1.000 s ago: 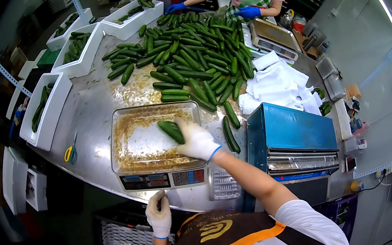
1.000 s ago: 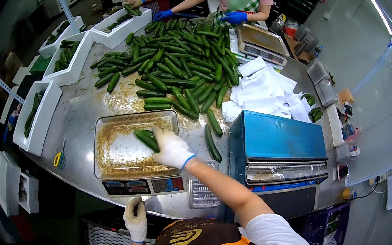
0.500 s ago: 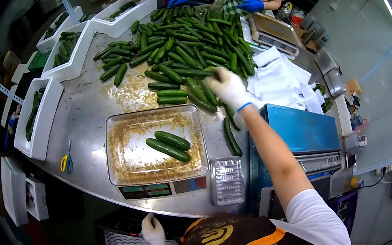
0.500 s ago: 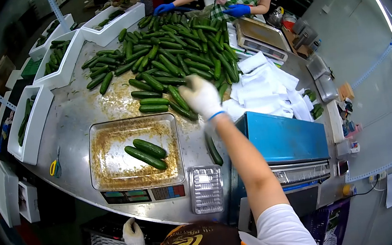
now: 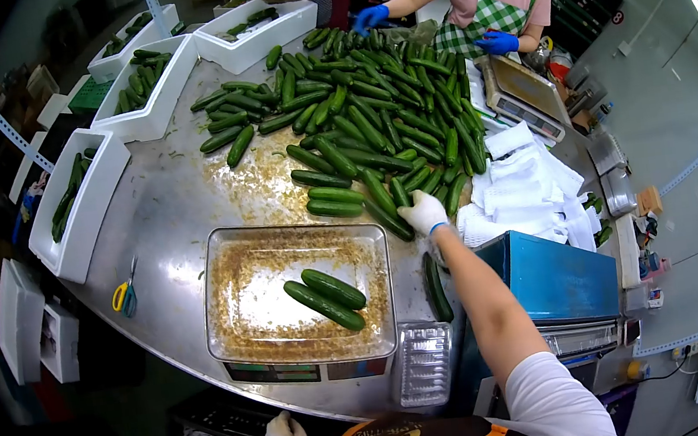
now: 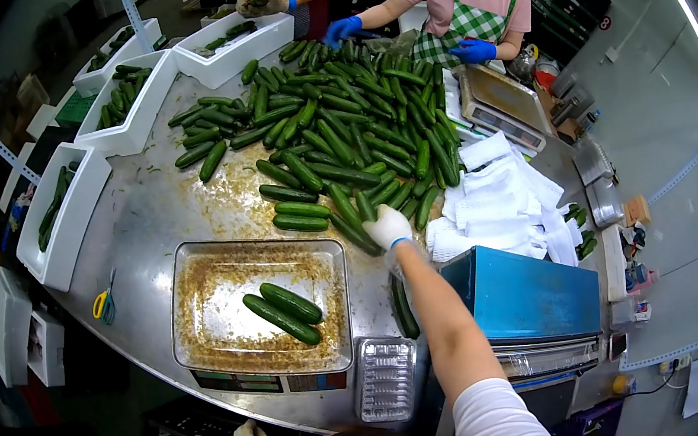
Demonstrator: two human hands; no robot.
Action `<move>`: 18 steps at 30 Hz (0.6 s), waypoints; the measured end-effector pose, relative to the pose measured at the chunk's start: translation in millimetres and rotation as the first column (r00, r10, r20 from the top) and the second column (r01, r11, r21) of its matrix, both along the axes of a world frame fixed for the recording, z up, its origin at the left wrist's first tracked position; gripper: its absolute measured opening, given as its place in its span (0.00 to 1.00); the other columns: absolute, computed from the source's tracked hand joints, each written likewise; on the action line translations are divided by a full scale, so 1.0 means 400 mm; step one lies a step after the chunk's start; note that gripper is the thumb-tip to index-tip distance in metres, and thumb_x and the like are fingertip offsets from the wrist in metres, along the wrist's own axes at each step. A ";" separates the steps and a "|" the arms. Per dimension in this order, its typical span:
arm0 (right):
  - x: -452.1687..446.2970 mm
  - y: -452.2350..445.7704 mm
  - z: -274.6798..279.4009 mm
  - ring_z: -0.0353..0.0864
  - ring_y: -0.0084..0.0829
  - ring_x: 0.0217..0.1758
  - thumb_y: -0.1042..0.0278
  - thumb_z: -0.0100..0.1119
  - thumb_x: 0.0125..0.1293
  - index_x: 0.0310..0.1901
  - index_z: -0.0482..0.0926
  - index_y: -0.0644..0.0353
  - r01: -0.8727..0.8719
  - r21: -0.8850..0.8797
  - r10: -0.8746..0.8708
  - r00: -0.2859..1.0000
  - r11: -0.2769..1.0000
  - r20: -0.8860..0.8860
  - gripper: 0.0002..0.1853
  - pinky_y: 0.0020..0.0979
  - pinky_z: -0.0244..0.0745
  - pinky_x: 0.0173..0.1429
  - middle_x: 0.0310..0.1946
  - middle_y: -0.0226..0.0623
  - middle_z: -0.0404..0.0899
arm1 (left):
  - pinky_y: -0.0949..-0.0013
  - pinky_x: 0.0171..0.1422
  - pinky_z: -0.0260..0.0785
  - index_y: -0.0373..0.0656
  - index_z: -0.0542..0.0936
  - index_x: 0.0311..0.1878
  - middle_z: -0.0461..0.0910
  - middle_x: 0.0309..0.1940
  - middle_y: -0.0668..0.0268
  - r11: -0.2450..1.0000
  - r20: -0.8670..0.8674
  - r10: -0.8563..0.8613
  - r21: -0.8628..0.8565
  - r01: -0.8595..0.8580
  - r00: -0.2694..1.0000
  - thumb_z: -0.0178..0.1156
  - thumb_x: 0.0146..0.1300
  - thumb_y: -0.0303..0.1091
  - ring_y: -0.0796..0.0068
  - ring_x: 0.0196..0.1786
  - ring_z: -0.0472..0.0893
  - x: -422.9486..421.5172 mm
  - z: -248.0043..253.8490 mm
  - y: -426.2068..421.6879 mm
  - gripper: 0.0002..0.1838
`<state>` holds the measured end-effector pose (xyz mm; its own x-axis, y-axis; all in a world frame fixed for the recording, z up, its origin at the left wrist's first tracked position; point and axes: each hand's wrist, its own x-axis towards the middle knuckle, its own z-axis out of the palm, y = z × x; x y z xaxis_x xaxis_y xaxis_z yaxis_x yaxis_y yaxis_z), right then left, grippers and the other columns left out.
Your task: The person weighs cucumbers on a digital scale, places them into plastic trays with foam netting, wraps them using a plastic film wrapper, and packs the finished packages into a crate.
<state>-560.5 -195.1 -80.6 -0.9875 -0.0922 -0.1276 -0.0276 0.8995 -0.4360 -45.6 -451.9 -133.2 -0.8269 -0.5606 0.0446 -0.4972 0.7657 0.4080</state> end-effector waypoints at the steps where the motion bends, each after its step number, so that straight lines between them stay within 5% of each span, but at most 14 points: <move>1: -0.020 0.015 0.005 0.85 0.53 0.45 0.52 0.65 0.54 0.46 0.82 0.67 -0.002 -0.059 0.004 0.999 0.998 0.032 0.26 0.45 0.78 0.54 0.41 0.58 0.84 | 0.49 0.38 0.73 0.45 0.83 0.37 0.80 0.30 0.58 1.000 0.004 -0.004 0.004 0.004 1.000 0.61 0.55 0.31 0.50 0.35 0.80 -0.001 0.001 0.001 0.07; 3: -0.047 0.031 0.011 0.86 0.33 0.40 0.55 0.68 0.54 0.50 0.82 0.67 0.194 -0.458 -0.139 0.979 0.868 0.151 0.27 0.33 0.78 0.48 0.36 0.45 0.86 | 0.49 0.38 0.73 0.45 0.83 0.37 0.81 0.30 0.58 0.999 0.077 -0.005 0.037 0.002 0.997 0.61 0.55 0.31 0.49 0.35 0.80 -0.006 0.010 0.001 0.07; 5: -0.067 0.005 0.054 0.83 0.29 0.38 0.58 0.70 0.55 0.50 0.81 0.72 0.217 -0.556 -0.152 0.975 0.803 0.161 0.27 0.31 0.76 0.47 0.38 0.39 0.85 | 0.49 0.39 0.73 0.45 0.83 0.37 0.81 0.30 0.58 0.998 0.134 -0.007 0.060 -0.001 0.991 0.60 0.56 0.32 0.49 0.36 0.80 -0.010 0.011 -0.002 0.07; 9: -0.028 -0.100 0.120 0.87 0.41 0.44 0.54 0.67 0.52 0.54 0.80 0.66 -0.035 -0.204 0.042 0.999 0.978 0.031 0.30 0.37 0.80 0.51 0.43 0.50 0.86 | 0.49 0.40 0.73 0.45 0.83 0.37 0.81 0.31 0.57 0.997 0.157 0.001 0.078 -0.013 0.988 0.60 0.56 0.32 0.49 0.37 0.80 -0.008 0.009 -0.002 0.08; 11: -0.037 -0.122 0.055 0.83 0.50 0.51 0.52 0.66 0.52 0.53 0.80 0.64 -0.166 0.140 0.171 0.985 0.976 -0.019 0.29 0.44 0.79 0.57 0.48 0.57 0.83 | 0.49 0.40 0.73 0.44 0.83 0.38 0.81 0.31 0.57 0.997 0.121 0.009 0.073 -0.018 0.993 0.60 0.56 0.32 0.49 0.37 0.80 -0.008 0.011 -0.002 0.08; 18: -0.057 -0.127 0.001 0.83 0.55 0.50 0.53 0.66 0.53 0.46 0.82 0.64 -0.124 0.197 0.145 0.985 0.973 -0.095 0.24 0.45 0.78 0.58 0.44 0.59 0.82 | 0.51 0.39 0.73 0.46 0.83 0.38 0.80 0.31 0.59 1.000 0.059 -0.004 0.016 0.003 0.998 0.61 0.55 0.31 0.51 0.36 0.80 0.001 -0.007 0.001 0.08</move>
